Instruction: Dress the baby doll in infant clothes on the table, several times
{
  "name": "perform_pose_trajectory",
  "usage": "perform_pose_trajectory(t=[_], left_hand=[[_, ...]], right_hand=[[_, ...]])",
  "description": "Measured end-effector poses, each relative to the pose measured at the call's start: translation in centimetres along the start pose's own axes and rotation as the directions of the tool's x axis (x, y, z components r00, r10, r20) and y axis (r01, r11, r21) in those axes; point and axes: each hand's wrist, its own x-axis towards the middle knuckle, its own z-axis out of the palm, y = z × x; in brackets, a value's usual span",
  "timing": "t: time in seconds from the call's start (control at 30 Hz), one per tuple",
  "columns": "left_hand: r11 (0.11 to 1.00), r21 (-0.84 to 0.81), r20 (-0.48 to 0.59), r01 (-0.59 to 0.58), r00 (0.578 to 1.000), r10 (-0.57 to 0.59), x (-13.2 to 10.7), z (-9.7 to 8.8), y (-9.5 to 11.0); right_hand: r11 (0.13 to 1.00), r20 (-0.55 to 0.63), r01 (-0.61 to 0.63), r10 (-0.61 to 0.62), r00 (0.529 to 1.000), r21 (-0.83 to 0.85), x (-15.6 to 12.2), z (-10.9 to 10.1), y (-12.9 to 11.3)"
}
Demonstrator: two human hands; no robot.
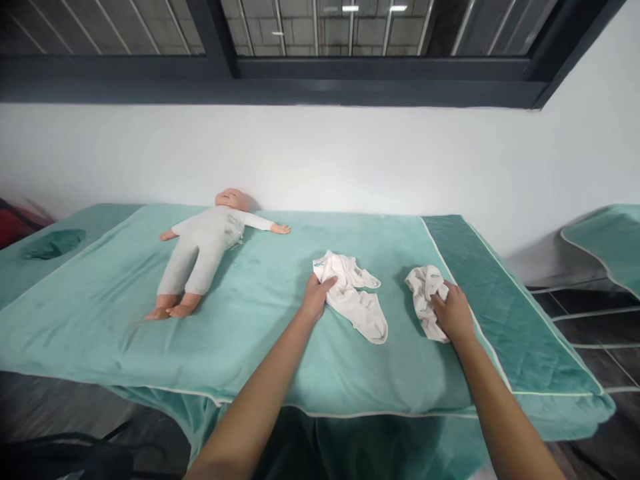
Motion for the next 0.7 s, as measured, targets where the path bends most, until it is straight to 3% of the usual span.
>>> perform_pose_trajectory(t=[0.1,0.2,0.37,0.5,0.6,0.7], left_hand=[[1.0,-0.008,-0.012,-0.013,1.0,0.013,0.1,0.1,0.2],[0.99,0.12,-0.086,-0.075,0.993,0.085,-0.8,0.0,0.4],[0.923,0.355,-0.317,-0.146,0.91,0.266,-4.8,-0.6,0.2],[0.776,0.61,-0.19,-0.163,0.92,0.343,-5.9,-0.2,0.2],[0.671,0.734,-0.111,-0.102,0.957,0.267,-4.9,0.5,1.1],[0.686,0.706,0.04,-0.174,0.978,0.207,-4.3,0.8,3.5]], right_hand=[[1.0,-0.015,0.012,-0.012,1.0,0.006,0.1,0.6,0.3],[0.995,-0.072,0.101,-0.099,0.992,0.015,0.1,-0.4,-0.6],[0.948,-0.143,0.319,-0.314,0.938,0.007,-1.4,-1.1,-4.8],[0.934,-0.048,0.322,-0.318,0.947,0.158,-2.8,2.0,-8.6],[0.927,0.102,0.196,-0.239,0.966,0.32,-3.4,5.1,-10.9],[0.903,0.243,0.124,-0.24,0.94,0.411,-3.4,6.6,-13.1]])
